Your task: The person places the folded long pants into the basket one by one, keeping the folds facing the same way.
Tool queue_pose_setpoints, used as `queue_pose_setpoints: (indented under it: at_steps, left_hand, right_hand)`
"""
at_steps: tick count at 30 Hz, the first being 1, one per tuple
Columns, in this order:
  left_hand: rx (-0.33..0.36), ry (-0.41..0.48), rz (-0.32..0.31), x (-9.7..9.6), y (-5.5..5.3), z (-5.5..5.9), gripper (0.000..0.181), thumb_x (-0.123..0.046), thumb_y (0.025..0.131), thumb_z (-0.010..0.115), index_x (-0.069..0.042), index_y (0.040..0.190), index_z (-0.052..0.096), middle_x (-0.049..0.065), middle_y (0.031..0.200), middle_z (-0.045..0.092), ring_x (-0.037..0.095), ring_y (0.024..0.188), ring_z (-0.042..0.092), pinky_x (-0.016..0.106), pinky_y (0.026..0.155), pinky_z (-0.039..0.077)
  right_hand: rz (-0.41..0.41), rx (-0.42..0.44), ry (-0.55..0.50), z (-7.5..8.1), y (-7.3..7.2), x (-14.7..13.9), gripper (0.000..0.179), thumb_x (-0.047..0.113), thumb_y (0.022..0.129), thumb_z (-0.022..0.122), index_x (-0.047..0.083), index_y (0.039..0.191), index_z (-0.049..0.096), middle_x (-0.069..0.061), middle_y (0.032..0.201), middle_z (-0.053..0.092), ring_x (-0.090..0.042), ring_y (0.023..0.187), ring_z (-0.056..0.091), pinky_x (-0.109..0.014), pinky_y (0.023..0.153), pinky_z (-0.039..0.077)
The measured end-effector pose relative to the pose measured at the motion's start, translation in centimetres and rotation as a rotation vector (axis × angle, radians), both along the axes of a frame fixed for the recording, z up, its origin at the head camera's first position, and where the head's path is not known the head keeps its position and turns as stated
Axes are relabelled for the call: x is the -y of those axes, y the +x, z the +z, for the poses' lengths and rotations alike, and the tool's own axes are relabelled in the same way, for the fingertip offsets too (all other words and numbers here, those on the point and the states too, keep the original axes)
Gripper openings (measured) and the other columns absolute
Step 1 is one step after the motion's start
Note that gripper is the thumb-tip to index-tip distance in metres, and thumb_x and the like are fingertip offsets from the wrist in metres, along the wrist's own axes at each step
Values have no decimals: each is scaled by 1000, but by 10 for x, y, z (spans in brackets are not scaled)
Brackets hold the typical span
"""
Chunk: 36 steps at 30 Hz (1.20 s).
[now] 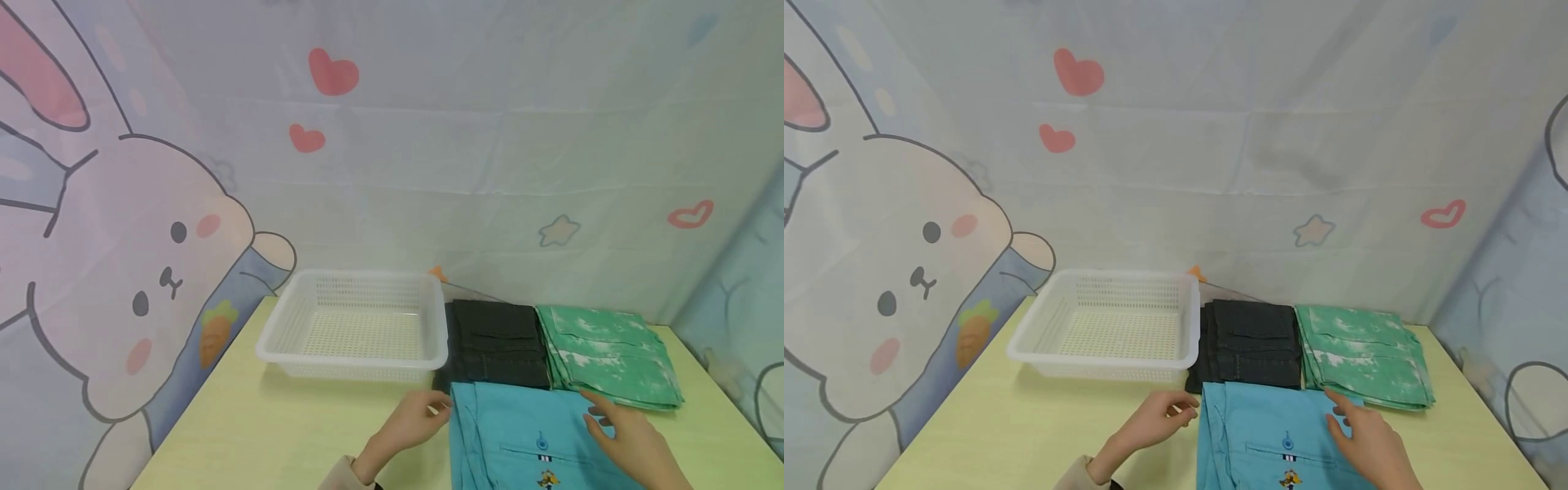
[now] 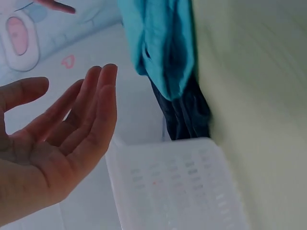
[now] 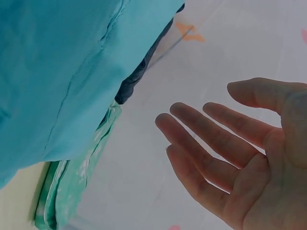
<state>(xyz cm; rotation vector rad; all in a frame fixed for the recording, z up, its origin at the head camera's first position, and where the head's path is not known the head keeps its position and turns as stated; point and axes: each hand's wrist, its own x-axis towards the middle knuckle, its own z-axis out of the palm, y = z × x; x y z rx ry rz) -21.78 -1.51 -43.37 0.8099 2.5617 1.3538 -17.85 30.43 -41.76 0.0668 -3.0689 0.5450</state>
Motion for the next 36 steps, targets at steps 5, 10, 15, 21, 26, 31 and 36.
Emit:
queue_pose_setpoints:
  at_steps: [5,10,15,21,26,31,36]
  left_hand:
    - [208,172,-47,1,3,3,23,-11,89,51,5,103,61,21,95,66,32,75,65,26,57,51]
    - [351,247,-42,2,6,6,26,-13,91,48,5,105,59,24,98,64,38,82,64,36,63,53]
    - [416,262,-20,2,7,6,27,-16,91,48,5,105,59,23,99,64,38,84,64,39,65,53]
    - [515,256,23,0,6,3,31,-19,90,49,5,108,57,22,102,63,38,87,63,43,70,52]
    - [575,261,43,-1,6,1,34,-20,89,50,6,110,55,19,105,62,36,91,62,42,73,52]
    - [637,306,51,-1,7,0,36,-20,89,50,6,113,53,15,105,60,38,94,61,42,75,52]
    - [716,353,72,0,7,1,39,-22,89,50,5,118,49,15,108,59,36,95,61,42,77,51]
  right_hand:
    - [-3,26,-3,-1,-1,-2,46,17,84,56,0,126,47,-13,93,67,-18,69,62,-35,56,47]
    - [-6,40,-3,0,0,-2,46,17,85,56,0,126,47,-8,87,67,-13,65,59,-31,53,45]
    - [3,55,-9,-1,-1,-6,45,16,85,56,0,126,48,-8,89,67,-15,68,60,-31,55,46]
    - [19,44,2,-4,0,-13,43,15,84,56,0,124,50,-3,85,66,-15,70,60,-29,55,45]
    - [42,51,-1,-5,1,-20,41,14,84,57,0,122,51,-1,84,66,-14,71,59,-28,55,45]
    - [64,87,-3,-8,0,-27,41,14,83,57,-1,121,51,-1,83,66,-14,70,60,-26,55,45]
    - [89,116,7,-12,-2,-35,40,15,83,58,-1,120,52,-1,81,66,-14,68,60,-25,54,44]
